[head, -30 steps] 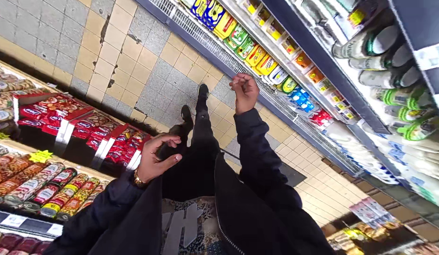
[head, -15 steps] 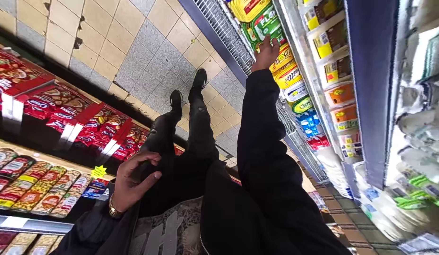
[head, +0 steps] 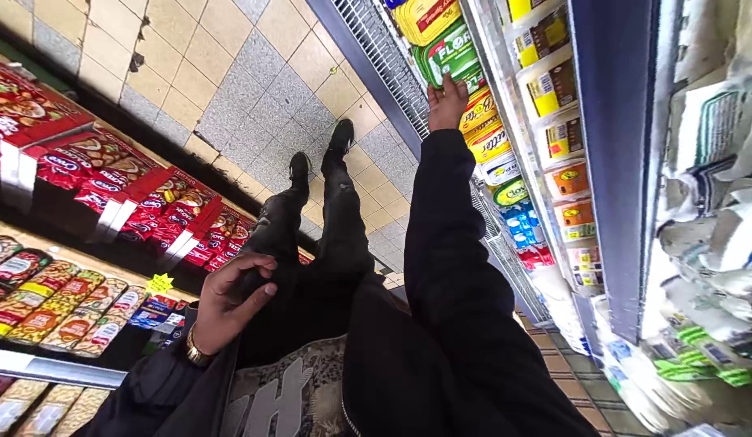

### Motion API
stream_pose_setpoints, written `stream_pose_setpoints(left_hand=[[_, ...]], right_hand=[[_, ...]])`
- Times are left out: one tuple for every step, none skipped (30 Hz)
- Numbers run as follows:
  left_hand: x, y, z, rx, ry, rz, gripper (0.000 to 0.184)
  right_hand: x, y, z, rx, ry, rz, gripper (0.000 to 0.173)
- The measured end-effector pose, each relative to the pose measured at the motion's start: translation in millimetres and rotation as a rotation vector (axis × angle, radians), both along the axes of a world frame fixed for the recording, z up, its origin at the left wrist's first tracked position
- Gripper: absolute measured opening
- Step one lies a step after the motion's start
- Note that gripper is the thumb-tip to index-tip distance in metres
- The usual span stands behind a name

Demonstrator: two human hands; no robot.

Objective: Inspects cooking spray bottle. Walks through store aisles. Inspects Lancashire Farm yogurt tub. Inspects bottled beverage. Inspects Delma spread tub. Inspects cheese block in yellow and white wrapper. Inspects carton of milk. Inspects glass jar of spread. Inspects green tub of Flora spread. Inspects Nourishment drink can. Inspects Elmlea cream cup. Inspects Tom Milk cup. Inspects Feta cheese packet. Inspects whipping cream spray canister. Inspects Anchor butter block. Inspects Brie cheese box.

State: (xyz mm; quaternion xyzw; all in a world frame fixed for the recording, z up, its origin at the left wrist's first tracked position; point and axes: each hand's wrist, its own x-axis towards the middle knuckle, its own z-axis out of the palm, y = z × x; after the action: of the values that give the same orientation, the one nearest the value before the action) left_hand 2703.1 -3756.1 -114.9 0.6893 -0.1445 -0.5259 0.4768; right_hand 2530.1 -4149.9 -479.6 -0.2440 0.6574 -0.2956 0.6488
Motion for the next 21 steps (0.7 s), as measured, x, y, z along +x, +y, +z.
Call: stream_pose_setpoints(left_hand=[[-1.0, 0.1, 1.7, -0.004, 0.001, -0.003, 0.036], [-1.4, -0.5, 2.8, -0.012, 0.003, -0.003, 0.036], [-1.5, -1.5, 3.7, -0.022, 0.002, -0.006, 0.035], [-1.5, -2.2, 4.6, -0.032, -0.001, -0.010, 0.036], [-1.2, -2.4, 5.4, -0.041, -0.007, -0.013, 0.036], [-0.8, -3.0, 6.3, -0.050, -0.013, -0.016, 0.037], [-0.4, -4.0, 8.1, -0.055, -0.016, -0.018, 0.038], [0.2, -5.8, 9.5, -0.063, -0.018, -0.020, 0.040], [0.9, -7.7, 11.1, -0.072, -0.015, -0.017, 0.044], [1.8, -9.3, 12.9, -0.083, -0.010, -0.009, 0.048], [2.9, -10.8, 15.8, -0.096, -0.008, 0.002, 0.052], [4.8, -12.8, 19.2, -0.111, -0.007, 0.015, 0.056], [6.6, -14.6, 23.8, -0.122, -0.013, 0.025, 0.061], [8.1, -15.8, 29.1, -0.132, -0.031, 0.033, 0.065], [10.2, -16.9, 34.5, -0.143, -0.059, 0.039, 0.067], [11.8, -16.3, 41.4, -0.148, -0.086, 0.045, 0.068], [13.8, -14.9, 48.5, -0.153, -0.104, 0.055, 0.069], [16.3, -13.0, 55.9, -0.162, -0.117, 0.066, 0.071], [19.2, -10.3, 63.5, -0.175, -0.130, 0.076, 0.072], [22.2, -6.6, 71.6, -0.187, -0.145, 0.084, 0.073], [25.7, -2.3, 80.0, -0.198, -0.163, 0.091, 0.075]], right_hand=[[-1.2, 4.5, 3.8, 0.000, -0.002, -0.003, 0.023], [-3.2, 9.7, 6.6, 0.000, -0.009, 0.000, 0.023], [-5.5, 15.0, 10.6, 0.004, -0.018, 0.014, 0.026], [-6.5, 21.2, 17.0, 0.011, -0.025, 0.029, 0.028], [-6.3, 29.1, 26.8, 0.026, -0.032, 0.054, 0.030], [-4.2, 38.5, 39.1, 0.042, -0.035, 0.068, 0.031], [-1.9, 50.2, 52.5, 0.058, -0.038, 0.082, 0.032], [0.9, 62.5, 67.7, 0.074, -0.048, 0.100, 0.032], [4.1, 75.8, 85.4, 0.099, -0.064, 0.114, 0.034], [9.1, 90.5, 105.4, 0.124, -0.076, 0.126, 0.035], [15.4, 107.0, 127.6, 0.149, -0.080, 0.134, 0.035], [22.1, 122.9, 151.9, 0.182, -0.091, 0.142, 0.036], [28.1, 139.4, 176.7, 0.216, -0.101, 0.145, 0.037], [34.0, 156.1, 201.8, 0.240, -0.109, 0.159, 0.036], [40.2, 171.9, 228.2, 0.261, -0.130, 0.175, 0.037], [45.1, 189.1, 255.6, 0.275, -0.153, 0.184, 0.037], [50.0, 205.9, 282.5, 0.283, -0.186, 0.198, 0.036], [55.0, 222.2, 309.3, 0.282, -0.222, 0.210, 0.034], [60.3, 237.7, 335.5, 0.272, -0.262, 0.220, 0.032], [65.0, 252.4, 361.0, 0.259, -0.303, 0.234, 0.031], [69.9, 266.2, 385.3, 0.243, -0.342, 0.246, 0.032]])
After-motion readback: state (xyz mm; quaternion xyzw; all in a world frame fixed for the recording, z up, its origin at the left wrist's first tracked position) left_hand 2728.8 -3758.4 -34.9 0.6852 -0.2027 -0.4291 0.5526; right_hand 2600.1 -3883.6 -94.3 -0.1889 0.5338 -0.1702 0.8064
